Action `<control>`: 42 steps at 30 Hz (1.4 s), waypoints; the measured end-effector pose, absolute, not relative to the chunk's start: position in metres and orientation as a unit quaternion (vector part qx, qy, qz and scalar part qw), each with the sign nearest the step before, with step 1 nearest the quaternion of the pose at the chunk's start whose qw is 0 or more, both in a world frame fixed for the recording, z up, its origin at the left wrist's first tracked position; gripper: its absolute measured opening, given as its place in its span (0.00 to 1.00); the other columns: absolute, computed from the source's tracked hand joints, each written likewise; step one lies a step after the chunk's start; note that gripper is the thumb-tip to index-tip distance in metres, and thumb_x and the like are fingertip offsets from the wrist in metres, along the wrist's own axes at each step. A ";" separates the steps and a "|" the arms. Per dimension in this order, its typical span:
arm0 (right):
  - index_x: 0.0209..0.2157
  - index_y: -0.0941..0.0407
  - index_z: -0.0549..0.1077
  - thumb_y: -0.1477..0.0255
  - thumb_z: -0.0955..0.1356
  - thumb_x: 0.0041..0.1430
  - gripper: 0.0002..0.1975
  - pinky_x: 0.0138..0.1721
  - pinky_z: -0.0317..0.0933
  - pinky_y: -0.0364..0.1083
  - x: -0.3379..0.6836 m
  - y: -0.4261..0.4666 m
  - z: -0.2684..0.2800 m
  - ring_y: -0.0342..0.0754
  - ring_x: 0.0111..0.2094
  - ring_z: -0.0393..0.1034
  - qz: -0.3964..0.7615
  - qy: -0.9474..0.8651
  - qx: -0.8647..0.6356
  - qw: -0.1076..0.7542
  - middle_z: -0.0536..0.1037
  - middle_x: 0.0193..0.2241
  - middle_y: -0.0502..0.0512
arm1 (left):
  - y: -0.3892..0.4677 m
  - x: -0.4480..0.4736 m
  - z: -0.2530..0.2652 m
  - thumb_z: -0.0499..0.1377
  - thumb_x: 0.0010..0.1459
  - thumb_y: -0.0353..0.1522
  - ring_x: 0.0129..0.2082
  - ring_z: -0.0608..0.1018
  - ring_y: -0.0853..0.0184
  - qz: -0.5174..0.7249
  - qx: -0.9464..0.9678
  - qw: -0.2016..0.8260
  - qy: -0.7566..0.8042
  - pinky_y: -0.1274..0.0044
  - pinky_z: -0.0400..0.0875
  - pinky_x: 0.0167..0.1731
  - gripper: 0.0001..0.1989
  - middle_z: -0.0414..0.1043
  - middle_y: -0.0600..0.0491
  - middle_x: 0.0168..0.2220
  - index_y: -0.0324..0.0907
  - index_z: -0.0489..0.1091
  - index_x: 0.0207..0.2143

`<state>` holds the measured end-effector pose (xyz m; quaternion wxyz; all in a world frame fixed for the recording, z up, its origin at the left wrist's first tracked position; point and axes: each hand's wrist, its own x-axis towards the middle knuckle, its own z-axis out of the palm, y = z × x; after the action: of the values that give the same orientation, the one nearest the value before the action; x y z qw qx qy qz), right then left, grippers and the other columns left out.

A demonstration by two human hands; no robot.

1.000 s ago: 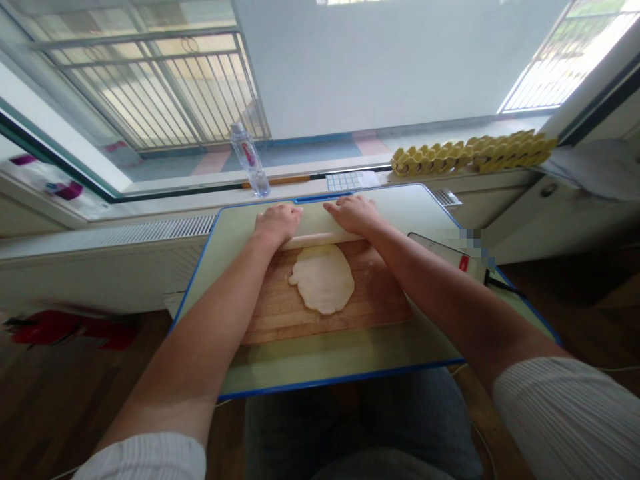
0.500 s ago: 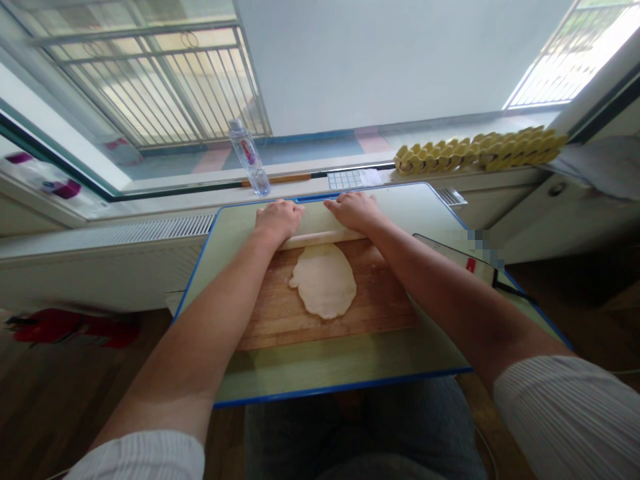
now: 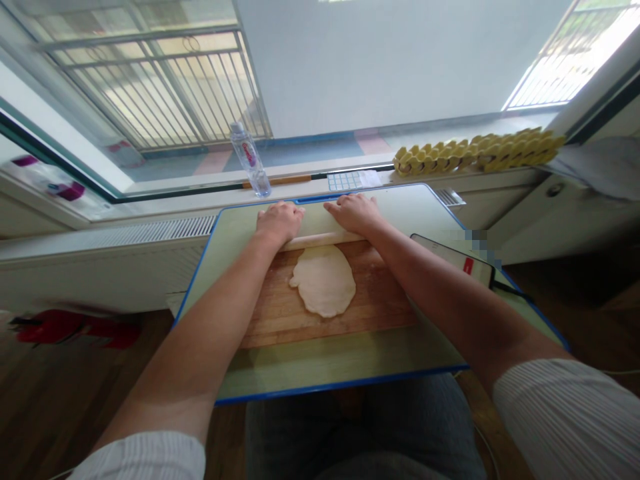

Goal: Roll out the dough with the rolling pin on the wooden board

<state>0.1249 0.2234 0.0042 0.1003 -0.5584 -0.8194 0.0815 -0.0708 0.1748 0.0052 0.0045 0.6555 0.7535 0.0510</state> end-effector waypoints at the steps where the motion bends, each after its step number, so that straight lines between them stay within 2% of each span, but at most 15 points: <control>1: 0.52 0.58 0.80 0.51 0.55 0.74 0.33 0.62 0.55 0.66 0.125 0.223 0.005 0.66 0.60 0.68 0.081 -0.820 -0.557 0.100 0.78 0.58 0.71 | 0.174 -0.071 0.005 0.43 0.72 0.45 0.61 0.76 0.48 0.051 0.655 0.005 0.754 0.57 0.69 0.60 0.28 0.76 0.41 0.60 0.44 0.78 0.55; 9: 0.53 0.58 0.79 0.50 0.54 0.74 0.33 0.61 0.56 0.62 0.128 0.216 0.006 0.64 0.59 0.69 0.069 -0.826 -0.550 0.105 0.79 0.57 0.70 | 0.171 -0.069 0.005 0.44 0.72 0.45 0.61 0.76 0.49 0.056 0.655 0.008 0.753 0.58 0.69 0.59 0.26 0.76 0.43 0.60 0.46 0.78 0.53; 18: 0.49 0.60 0.81 0.50 0.56 0.73 0.33 0.58 0.59 0.65 0.129 0.214 0.003 0.67 0.57 0.71 0.065 -0.826 -0.544 0.131 0.79 0.54 0.72 | 0.167 -0.068 0.003 0.44 0.73 0.45 0.59 0.77 0.50 0.061 0.666 0.010 0.743 0.60 0.70 0.58 0.26 0.77 0.43 0.59 0.46 0.80 0.52; 30: 0.52 0.59 0.80 0.48 0.55 0.73 0.34 0.60 0.58 0.61 0.133 0.206 0.003 0.64 0.58 0.70 0.077 -0.827 -0.545 0.118 0.78 0.56 0.71 | 0.158 -0.067 0.004 0.43 0.73 0.45 0.58 0.77 0.52 0.058 0.683 0.016 0.728 0.63 0.69 0.59 0.27 0.77 0.43 0.59 0.46 0.80 0.53; 42: 0.49 0.58 0.81 0.47 0.55 0.72 0.35 0.58 0.60 0.60 0.137 0.194 0.003 0.65 0.58 0.71 0.079 -0.827 -0.543 0.126 0.80 0.55 0.71 | 0.148 -0.065 0.002 0.43 0.74 0.45 0.58 0.78 0.55 0.057 0.696 0.011 0.716 0.63 0.69 0.59 0.26 0.78 0.44 0.58 0.46 0.79 0.52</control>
<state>0.1369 0.1944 0.0029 0.1263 -0.5426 -0.8267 0.0791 -0.0648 0.1483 0.0020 0.0109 0.6957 0.7160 0.0566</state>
